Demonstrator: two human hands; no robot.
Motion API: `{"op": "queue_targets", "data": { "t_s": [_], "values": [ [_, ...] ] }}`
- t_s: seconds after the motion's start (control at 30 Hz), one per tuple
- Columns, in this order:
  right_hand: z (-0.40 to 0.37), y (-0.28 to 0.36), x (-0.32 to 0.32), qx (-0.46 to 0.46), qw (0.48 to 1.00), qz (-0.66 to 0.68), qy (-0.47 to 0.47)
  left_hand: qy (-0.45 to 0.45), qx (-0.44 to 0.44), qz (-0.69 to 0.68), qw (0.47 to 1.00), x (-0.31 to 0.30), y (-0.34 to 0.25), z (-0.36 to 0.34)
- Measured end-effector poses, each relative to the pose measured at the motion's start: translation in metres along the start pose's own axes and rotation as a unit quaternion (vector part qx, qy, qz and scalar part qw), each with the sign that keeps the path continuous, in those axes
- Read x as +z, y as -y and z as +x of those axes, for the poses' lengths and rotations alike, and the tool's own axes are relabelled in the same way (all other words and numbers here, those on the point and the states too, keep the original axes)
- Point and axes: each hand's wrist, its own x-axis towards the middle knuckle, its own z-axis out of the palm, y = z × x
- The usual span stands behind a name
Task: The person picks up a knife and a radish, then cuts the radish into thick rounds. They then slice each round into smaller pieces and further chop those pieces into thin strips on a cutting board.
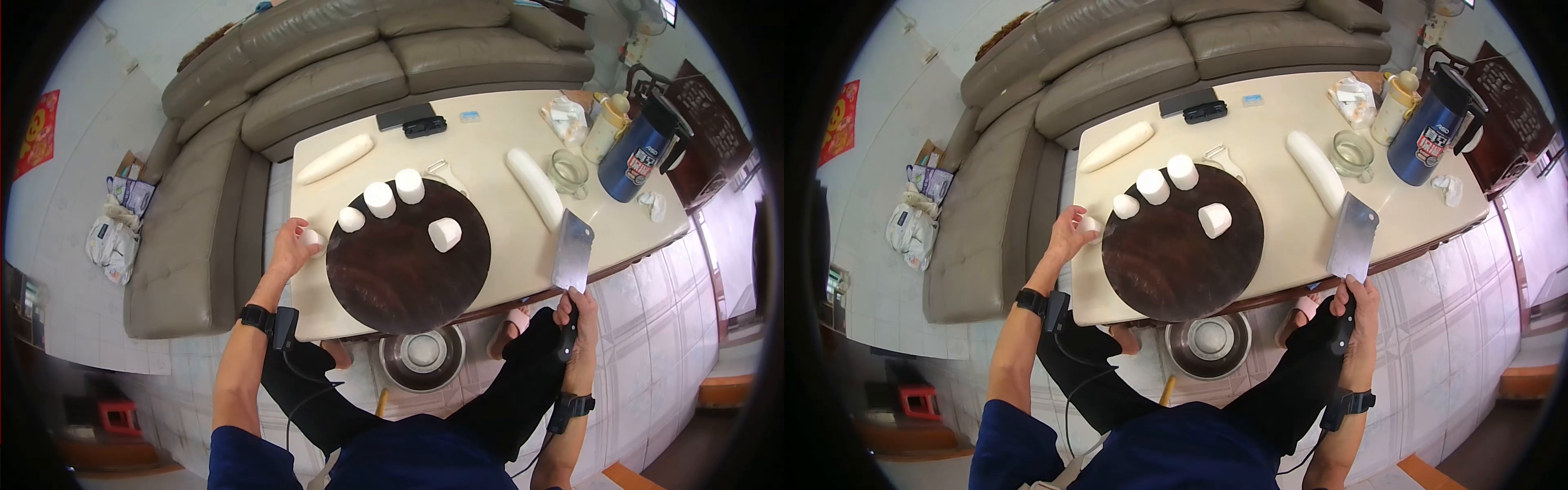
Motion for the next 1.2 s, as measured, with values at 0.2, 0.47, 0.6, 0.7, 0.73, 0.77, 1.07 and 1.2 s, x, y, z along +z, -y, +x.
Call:
{"op": "queue_targets", "data": {
  "t_s": [0.2, 0.47, 0.6, 0.7, 0.73, 0.77, 1.07, 1.2],
  "values": [
    [0.000, -0.001, 0.004, 0.002, 1.000, -0.023, 0.010, 0.020, 0.080, -0.108, 0.991, 0.014, 0.006, 0.030],
    [0.003, -0.002, 0.009, -0.002, 0.999, -0.031, 0.004, 0.114, 0.213, 0.021, 0.970, 0.005, -0.075, 0.035],
    [0.002, 0.000, 0.008, 0.006, 1.000, -0.015, -0.008, 0.045, 0.156, 0.021, 0.986, 0.008, -0.065, 0.051],
    [0.005, -0.004, 0.002, 0.008, 1.000, -0.005, -0.008, -0.007, 0.104, 0.038, 0.994, 0.009, -0.041, 0.069],
    [0.004, -0.003, 0.004, 0.006, 1.000, -0.004, -0.008, -0.013, 0.075, 0.064, 0.995, 0.009, -0.035, 0.074],
    [0.003, -0.001, 0.008, 0.007, 1.000, -0.008, -0.012, 0.033, 0.070, 0.093, 0.993, 0.010, -0.030, 0.078],
    [0.003, 0.000, 0.008, 0.008, 1.000, -0.012, -0.011, 0.096, 0.230, -0.094, 0.964, 0.018, -0.117, 0.058],
    [0.002, 0.001, 0.011, 0.006, 1.000, -0.020, -0.013, 0.147, 0.240, 0.036, 0.959, 0.026, -0.141, 0.061]
  ]
}}
